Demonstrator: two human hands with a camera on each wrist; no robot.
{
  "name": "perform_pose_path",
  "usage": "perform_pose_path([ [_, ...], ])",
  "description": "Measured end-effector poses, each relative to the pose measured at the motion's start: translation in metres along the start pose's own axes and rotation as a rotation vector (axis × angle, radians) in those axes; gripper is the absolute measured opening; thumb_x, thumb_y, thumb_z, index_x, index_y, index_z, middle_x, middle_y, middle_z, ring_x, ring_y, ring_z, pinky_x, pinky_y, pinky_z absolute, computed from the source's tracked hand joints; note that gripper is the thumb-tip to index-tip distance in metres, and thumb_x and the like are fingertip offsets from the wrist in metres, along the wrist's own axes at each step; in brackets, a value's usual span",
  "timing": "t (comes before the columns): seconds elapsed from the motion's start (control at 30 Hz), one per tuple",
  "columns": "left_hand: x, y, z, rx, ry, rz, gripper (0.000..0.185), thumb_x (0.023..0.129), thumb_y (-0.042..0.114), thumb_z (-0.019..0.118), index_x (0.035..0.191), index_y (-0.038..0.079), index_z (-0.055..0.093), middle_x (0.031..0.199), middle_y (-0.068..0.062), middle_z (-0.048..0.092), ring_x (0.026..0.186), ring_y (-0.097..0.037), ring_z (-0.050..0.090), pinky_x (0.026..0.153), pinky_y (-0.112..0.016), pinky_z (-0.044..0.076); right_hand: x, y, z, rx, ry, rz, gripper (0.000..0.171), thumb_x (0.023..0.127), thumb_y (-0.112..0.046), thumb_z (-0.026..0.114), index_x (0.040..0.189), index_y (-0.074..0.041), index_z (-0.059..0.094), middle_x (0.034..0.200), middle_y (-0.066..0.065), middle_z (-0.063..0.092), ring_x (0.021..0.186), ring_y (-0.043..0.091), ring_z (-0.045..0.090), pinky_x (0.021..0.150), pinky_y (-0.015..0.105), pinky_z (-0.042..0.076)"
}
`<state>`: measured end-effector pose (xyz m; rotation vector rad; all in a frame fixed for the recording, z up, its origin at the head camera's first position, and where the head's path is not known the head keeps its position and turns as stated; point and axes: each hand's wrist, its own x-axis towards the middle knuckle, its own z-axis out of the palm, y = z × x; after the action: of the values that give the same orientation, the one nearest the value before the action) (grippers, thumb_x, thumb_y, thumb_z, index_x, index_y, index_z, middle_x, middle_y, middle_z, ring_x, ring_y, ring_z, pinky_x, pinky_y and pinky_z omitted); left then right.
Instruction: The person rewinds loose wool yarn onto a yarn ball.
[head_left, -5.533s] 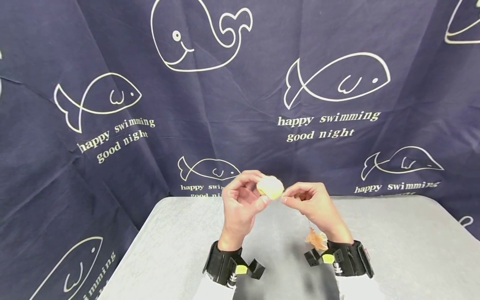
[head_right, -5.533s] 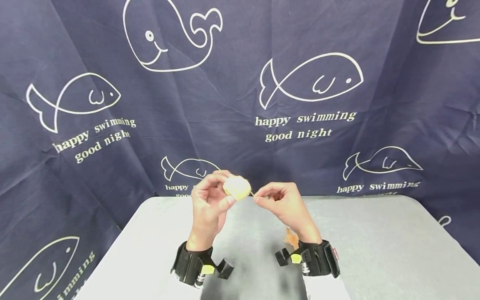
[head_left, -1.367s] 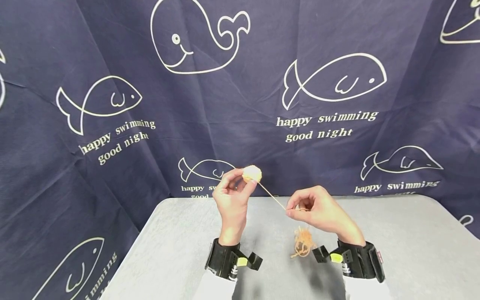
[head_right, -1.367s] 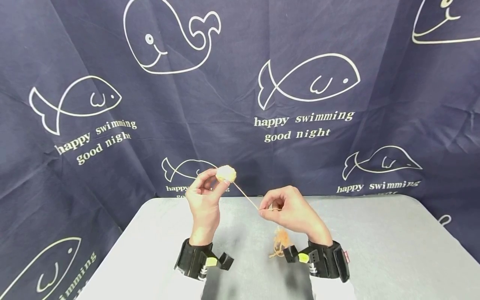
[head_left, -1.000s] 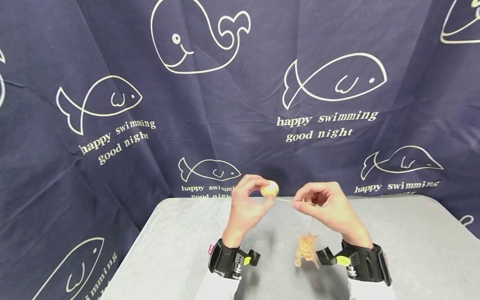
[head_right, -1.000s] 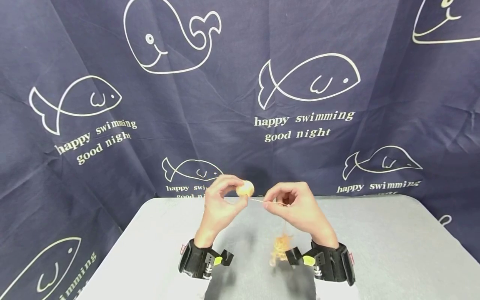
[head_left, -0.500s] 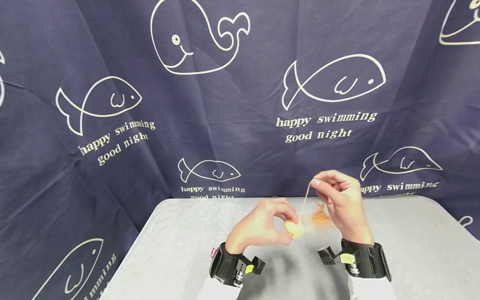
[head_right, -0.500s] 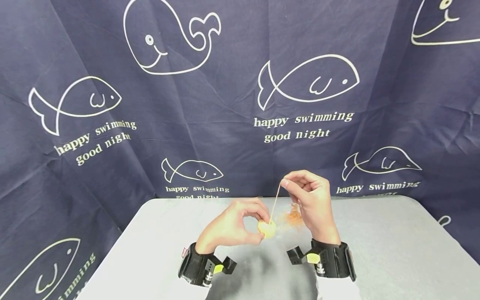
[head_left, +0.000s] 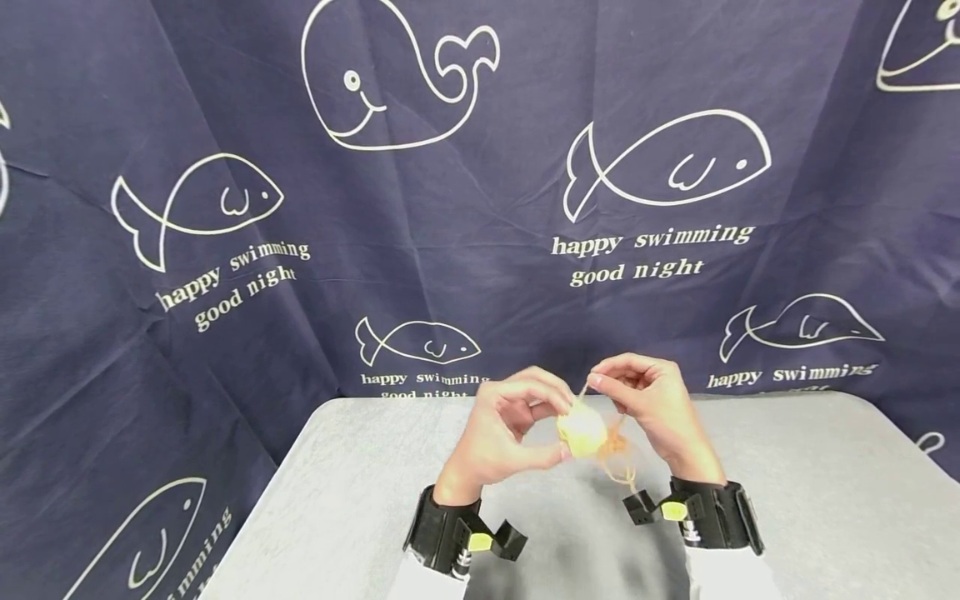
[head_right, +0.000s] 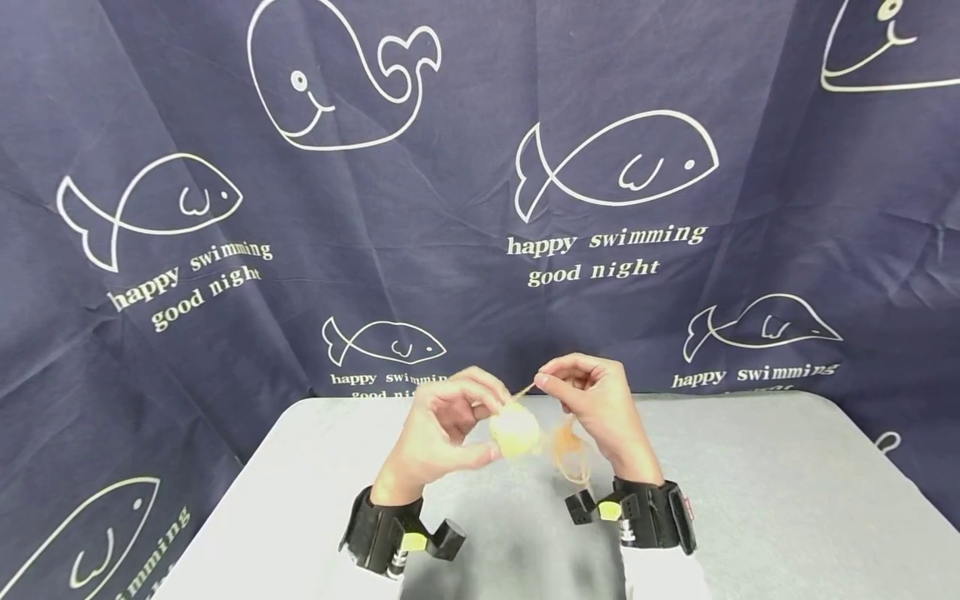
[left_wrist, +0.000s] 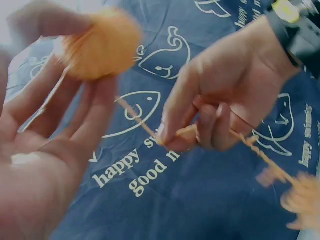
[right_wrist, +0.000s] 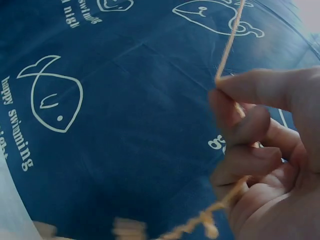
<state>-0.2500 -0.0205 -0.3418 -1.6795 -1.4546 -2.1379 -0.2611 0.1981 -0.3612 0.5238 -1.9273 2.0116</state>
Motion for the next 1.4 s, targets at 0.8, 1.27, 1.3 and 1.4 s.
perform_pose_path([
  [0.8,-0.008,-0.032,-0.02,0.663,0.686,0.062,0.03,0.066,-0.017,0.075,0.094,-0.007,0.071,0.101,-0.019,0.064,0.095,-0.03,0.064,0.083,-0.035,0.061,-0.014,-0.027,0.008,-0.247,-0.26,-0.241,0.022,0.08,0.007,0.079,0.084,-0.015,0.075,0.052,0.0,0.036,0.042,0.013,0.027,0.036,0.023,0.022],
  [1.27,-0.014,-0.02,-0.016,0.671,-0.097,-0.436,0.027,0.067,-0.012,0.075,0.088,0.005,0.071,0.092,-0.001,0.065,0.083,-0.006,0.064,0.082,-0.023,0.058,-0.007,-0.027,-0.002,0.381,0.087,-0.234,0.023,0.086,0.024,0.058,0.088,0.005,0.072,0.07,0.004,0.068,0.047,0.012,0.028,0.042,0.025,0.014],
  [1.3,-0.013,-0.019,-0.016,0.621,-0.139,-0.439,0.027,0.068,-0.012,0.076,0.088,0.005,0.071,0.092,-0.001,0.065,0.084,-0.006,0.063,0.083,-0.024,0.058,-0.006,-0.025,-0.002,0.435,0.109,-0.235,0.026,0.087,0.025,0.056,0.088,0.005,0.072,0.07,0.005,0.069,0.046,0.013,0.024,0.043,0.026,0.011],
  [1.4,-0.012,-0.015,-0.016,0.426,-0.242,-0.412,0.028,0.068,-0.014,0.076,0.091,0.0,0.071,0.094,-0.008,0.065,0.091,-0.01,0.063,0.087,-0.03,0.059,-0.002,-0.022,-0.003,0.561,0.174,-0.23,0.028,0.089,0.025,0.053,0.088,0.005,0.073,0.075,0.01,0.072,0.044,0.012,0.02,0.044,0.024,0.006],
])
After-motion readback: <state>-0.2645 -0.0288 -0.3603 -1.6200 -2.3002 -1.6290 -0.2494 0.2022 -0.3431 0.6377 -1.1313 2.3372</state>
